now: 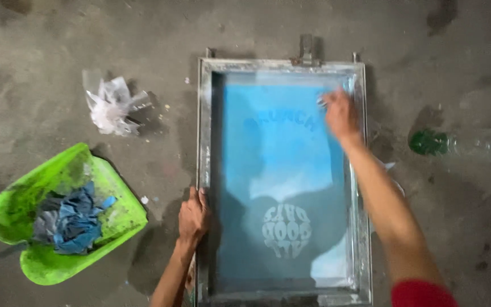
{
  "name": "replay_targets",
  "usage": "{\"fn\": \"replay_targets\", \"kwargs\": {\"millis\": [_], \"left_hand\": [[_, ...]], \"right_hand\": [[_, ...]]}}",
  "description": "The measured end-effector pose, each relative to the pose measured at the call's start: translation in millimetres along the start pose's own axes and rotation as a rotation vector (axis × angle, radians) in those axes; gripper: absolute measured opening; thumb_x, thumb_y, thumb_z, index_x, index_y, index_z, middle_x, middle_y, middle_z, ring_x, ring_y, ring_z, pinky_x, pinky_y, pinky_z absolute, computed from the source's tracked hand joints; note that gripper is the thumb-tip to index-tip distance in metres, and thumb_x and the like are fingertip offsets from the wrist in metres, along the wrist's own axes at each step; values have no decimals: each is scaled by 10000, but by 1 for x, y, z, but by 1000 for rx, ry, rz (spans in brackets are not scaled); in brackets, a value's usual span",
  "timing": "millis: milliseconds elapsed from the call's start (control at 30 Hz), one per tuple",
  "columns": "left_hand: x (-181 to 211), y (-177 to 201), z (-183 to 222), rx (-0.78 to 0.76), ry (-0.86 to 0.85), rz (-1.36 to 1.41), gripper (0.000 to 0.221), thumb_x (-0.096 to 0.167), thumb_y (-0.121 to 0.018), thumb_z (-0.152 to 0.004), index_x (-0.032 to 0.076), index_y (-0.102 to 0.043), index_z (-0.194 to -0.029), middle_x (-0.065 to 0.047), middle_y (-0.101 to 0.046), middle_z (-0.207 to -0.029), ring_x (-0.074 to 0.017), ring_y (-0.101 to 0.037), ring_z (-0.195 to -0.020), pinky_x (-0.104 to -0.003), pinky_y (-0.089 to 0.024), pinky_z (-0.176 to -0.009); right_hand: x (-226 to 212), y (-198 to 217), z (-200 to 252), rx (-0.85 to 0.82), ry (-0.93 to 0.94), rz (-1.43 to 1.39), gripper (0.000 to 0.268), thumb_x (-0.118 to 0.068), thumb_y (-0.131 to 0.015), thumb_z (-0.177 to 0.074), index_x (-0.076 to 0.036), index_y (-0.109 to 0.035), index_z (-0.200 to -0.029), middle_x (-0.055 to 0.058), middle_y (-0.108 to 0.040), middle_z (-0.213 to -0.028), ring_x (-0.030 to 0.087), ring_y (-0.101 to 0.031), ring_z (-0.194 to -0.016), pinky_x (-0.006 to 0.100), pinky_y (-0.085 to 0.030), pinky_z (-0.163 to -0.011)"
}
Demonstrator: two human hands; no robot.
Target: The person is cleaning a screen printing frame by wiping it with a cloth and a cleaning solution.
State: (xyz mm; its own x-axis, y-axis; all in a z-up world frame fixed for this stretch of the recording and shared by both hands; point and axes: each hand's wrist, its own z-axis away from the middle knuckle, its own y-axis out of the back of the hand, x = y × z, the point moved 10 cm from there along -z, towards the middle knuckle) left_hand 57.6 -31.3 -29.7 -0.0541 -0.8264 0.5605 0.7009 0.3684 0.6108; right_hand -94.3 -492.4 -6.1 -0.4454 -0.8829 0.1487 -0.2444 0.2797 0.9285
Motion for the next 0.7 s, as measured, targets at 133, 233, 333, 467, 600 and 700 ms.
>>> {"fn": "replay_targets", "kwargs": {"millis": [133, 233, 333, 467, 600, 700], "left_hand": [[-10, 0, -7, 9, 3, -39, 532, 399, -295, -1076, -41, -584, -1155, -294, -657, -716, -367, -629, -565, -502, -451, -551], [-19, -5, -3, 46, -15, -30, 494, 378, -311, -1085, -33, -581, -1139, -251, -621, -695, -319, -591, -569, -462, -434, -535], [-3, 2, 6, 54, -18, -23, 503, 411, -286, -1080, 3, -581, -1073, -196, -592, -645, -264, -547, -525, -428, -424, -508], [0, 0, 3, 70, -90, -18, 497, 397, -275, -1083, -10, -559, -1047, -202, -503, -616, -251, -511, -519, -409, -405, -490], [13, 4, 6, 96, -144, -46, 468, 367, -279, -1101, -1, -554, -1015, -155, -495, -588, -216, -498, -503, -366, -383, -461], [22, 12, 6, 75, -147, -17, 467, 365, -282, -1071, -3, -567, -1028, -179, -501, -595, -236, -509, -501, -387, -395, -468]], "right_hand": [[29, -48, -10, 84, 39, -151, 117, -65, -644, -956, -136, -713, -895, 50, -654, -907, 253, -671, -841, 384, -550, -791], [-31, 32, 7, 81, 112, -83, 79, -29, -649, -905, -73, -714, -896, 85, -663, -906, 229, -655, -904, 348, -530, -836], [-33, 41, 23, 12, 64, -168, 160, 13, -632, -918, -37, -722, -1040, 97, -668, -1027, 249, -664, -997, 351, -540, -882], [7, -20, 3, -38, -7, -136, 310, -48, -689, -933, -175, -740, -1211, 13, -654, -1018, 181, -678, -900, 289, -585, -746], [12, -23, 25, -2, -59, -219, 191, -96, -651, -959, -202, -792, -1033, -7, -690, -880, 180, -702, -801, 306, -596, -696], [-38, 48, 114, -78, -153, -325, 168, -82, -633, -970, -171, -771, -1003, 17, -685, -897, 182, -678, -820, 319, -574, -753]]}}
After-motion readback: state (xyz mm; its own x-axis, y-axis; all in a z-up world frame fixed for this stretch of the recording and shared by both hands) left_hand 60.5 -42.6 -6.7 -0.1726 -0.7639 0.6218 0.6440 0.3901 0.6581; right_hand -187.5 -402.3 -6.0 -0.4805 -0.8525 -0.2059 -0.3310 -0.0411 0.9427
